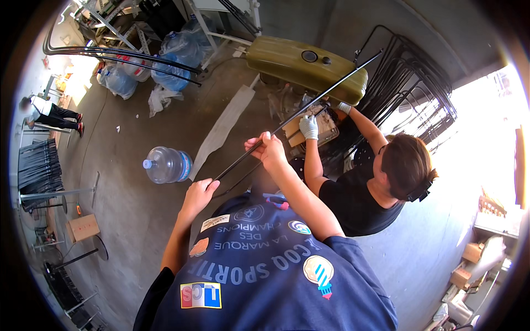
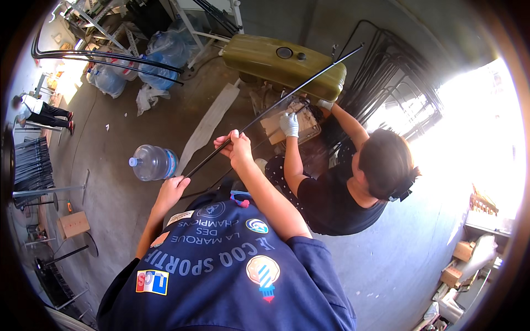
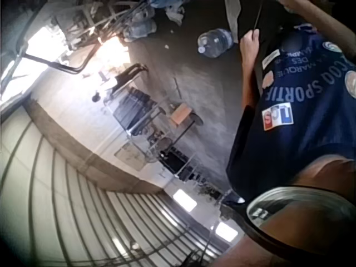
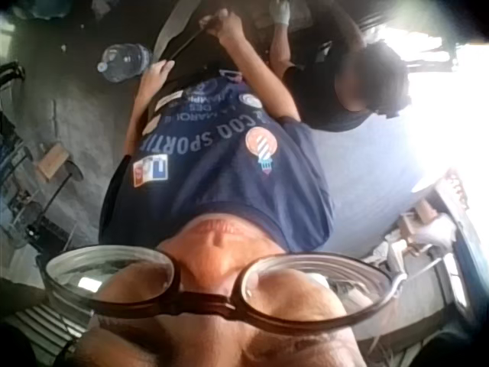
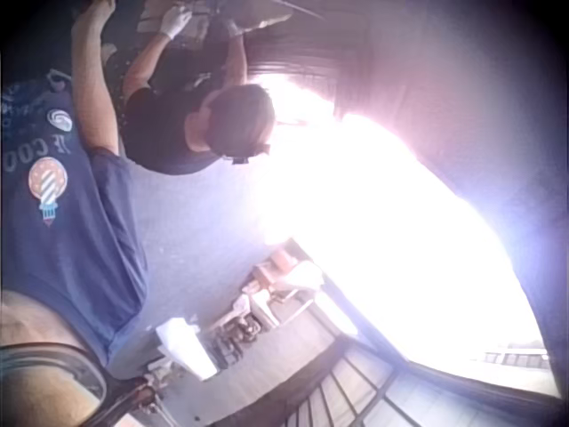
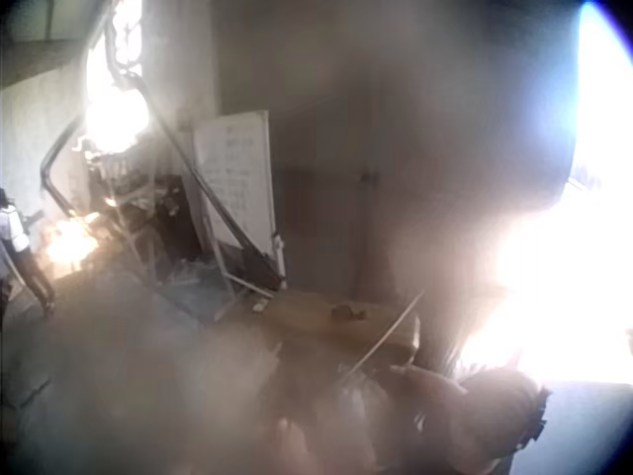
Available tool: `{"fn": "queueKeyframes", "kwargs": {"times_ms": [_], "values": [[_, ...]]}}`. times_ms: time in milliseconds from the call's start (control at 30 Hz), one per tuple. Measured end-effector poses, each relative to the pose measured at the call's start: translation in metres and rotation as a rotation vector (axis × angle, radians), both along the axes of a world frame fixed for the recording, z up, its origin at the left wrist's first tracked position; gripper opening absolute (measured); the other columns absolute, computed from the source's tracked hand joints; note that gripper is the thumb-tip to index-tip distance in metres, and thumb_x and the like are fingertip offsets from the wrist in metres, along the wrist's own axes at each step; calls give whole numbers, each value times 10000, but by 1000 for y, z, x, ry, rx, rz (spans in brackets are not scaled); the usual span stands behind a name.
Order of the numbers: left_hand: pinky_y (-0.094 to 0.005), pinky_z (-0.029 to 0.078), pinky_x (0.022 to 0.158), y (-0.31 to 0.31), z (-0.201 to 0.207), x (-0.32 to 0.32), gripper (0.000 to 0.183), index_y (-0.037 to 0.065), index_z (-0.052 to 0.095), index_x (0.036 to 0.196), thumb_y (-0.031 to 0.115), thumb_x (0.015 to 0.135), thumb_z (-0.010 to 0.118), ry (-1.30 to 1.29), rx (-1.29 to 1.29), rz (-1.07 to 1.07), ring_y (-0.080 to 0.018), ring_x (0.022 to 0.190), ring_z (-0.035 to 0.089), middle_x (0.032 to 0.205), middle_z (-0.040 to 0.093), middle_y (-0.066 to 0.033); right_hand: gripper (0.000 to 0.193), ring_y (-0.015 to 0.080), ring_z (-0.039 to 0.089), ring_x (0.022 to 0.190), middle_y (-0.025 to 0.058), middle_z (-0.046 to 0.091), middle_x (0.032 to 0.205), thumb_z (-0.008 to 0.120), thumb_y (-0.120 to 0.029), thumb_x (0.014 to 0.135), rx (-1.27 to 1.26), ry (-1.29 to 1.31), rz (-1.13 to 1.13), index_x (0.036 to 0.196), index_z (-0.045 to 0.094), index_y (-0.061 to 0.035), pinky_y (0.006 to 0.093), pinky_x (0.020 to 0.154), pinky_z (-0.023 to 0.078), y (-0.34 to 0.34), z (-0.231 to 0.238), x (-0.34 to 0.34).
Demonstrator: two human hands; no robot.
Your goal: The person feeds long metal rods into a machine that bends them, then collects and stacks the finished pieces together with another person.
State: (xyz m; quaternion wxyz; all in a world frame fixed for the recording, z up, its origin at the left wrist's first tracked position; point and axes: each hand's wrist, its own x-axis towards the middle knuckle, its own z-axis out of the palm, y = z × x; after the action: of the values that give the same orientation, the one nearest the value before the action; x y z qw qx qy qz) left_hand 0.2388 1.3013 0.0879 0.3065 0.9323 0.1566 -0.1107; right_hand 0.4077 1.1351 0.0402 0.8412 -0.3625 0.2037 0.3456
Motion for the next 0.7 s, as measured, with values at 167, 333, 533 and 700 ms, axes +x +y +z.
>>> {"fn": "queueKeyframes", "kwargs": {"times_ms": [167, 333, 533, 700], "values": [[-447, 385, 535, 0, 2, 1, 476, -9, 477, 655, 424, 848, 437, 9, 11, -6, -416, 644, 498, 623, 513, -215, 202, 301, 603, 727, 166, 583, 754, 354, -202, 920, 16, 23, -1, 792, 410, -57, 437, 695, 510, -1, 4, 1], [-447, 385, 540, -2, -1, -2, 481, -12, 482, 659, 430, 844, 438, 16, 0, 12, -417, 647, 497, 629, 512, -219, 199, 302, 603, 731, 165, 583, 751, 351, -198, 920, 6, 19, 10, 792, 411, -59, 436, 700, 511, -2, 3, -1], [-445, 382, 536, -4, 3, -1, 469, -13, 484, 661, 417, 845, 443, 27, 8, 17, -418, 648, 495, 636, 510, -222, 195, 307, 605, 733, 167, 583, 749, 351, -193, 921, 8, 29, 2, 791, 412, -60, 441, 697, 511, -1, 2, -2], [-445, 382, 536, -3, 1, -2, 466, -15, 485, 665, 414, 844, 449, 13, 10, 13, -419, 651, 495, 642, 512, -223, 194, 310, 604, 738, 171, 583, 754, 354, -194, 921, 8, 32, 5, 794, 413, -60, 438, 700, 511, -2, 3, -3]]}}
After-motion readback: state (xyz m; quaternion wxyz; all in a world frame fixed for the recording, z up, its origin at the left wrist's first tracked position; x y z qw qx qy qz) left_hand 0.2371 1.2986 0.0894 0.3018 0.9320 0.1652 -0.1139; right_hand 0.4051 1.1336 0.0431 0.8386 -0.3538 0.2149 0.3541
